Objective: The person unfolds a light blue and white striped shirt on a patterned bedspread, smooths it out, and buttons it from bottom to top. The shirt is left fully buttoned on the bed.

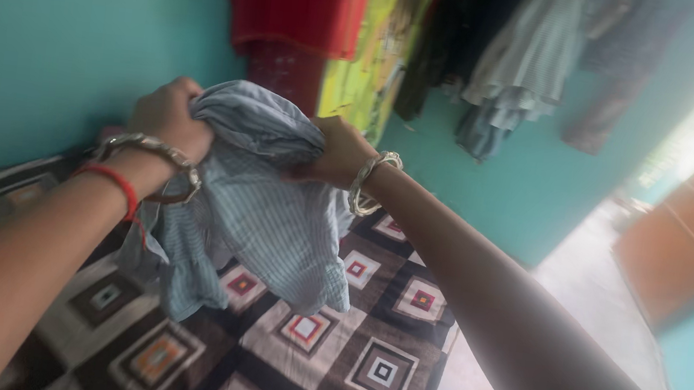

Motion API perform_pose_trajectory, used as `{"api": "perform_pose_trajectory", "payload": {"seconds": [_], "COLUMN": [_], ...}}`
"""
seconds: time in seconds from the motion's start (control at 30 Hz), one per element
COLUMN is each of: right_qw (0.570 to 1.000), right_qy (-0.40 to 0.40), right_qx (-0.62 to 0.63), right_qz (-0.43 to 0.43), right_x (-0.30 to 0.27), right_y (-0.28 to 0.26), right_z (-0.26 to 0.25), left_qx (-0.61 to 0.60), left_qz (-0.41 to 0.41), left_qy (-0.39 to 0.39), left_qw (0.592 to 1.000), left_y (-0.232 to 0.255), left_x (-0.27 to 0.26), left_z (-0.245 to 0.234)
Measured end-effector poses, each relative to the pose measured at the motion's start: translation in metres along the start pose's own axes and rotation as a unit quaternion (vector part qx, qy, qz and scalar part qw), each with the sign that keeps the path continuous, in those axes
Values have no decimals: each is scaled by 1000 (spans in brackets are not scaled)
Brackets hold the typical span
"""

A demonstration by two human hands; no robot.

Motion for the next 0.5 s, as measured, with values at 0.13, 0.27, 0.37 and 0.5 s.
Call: {"api": "perform_pose_trajectory", "payload": {"seconds": [0.13,0.27,0.37,0.5], "right_qw": [998,998,996,992], "right_qy": [49,47,57,62], "right_qx": [-28,33,41,90], "right_qz": [-4,39,58,66], "right_x": [-25,-36,-34,-34], "right_y": [-32,-34,-22,1], "right_z": [-19,-24,-33,-28], "left_qx": [40,-22,-50,-172], "left_qz": [-30,-114,-91,-151], "left_qy": [-10,-33,23,-46], "left_qw": [999,993,994,972], "left_y": [20,19,33,22], "left_x": [-24,-50,-52,-57], "left_z": [-31,-37,-43,-11]}}
Point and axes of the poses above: each hand's wrist, its own x-axis towards the middle knuckle, its own z-axis out of the palm, y = z × x, the point moved 10 cm from there along x, towards the middle knuckle, and after that the axes turned 6 degrees about -y, right-handed, at the moved point
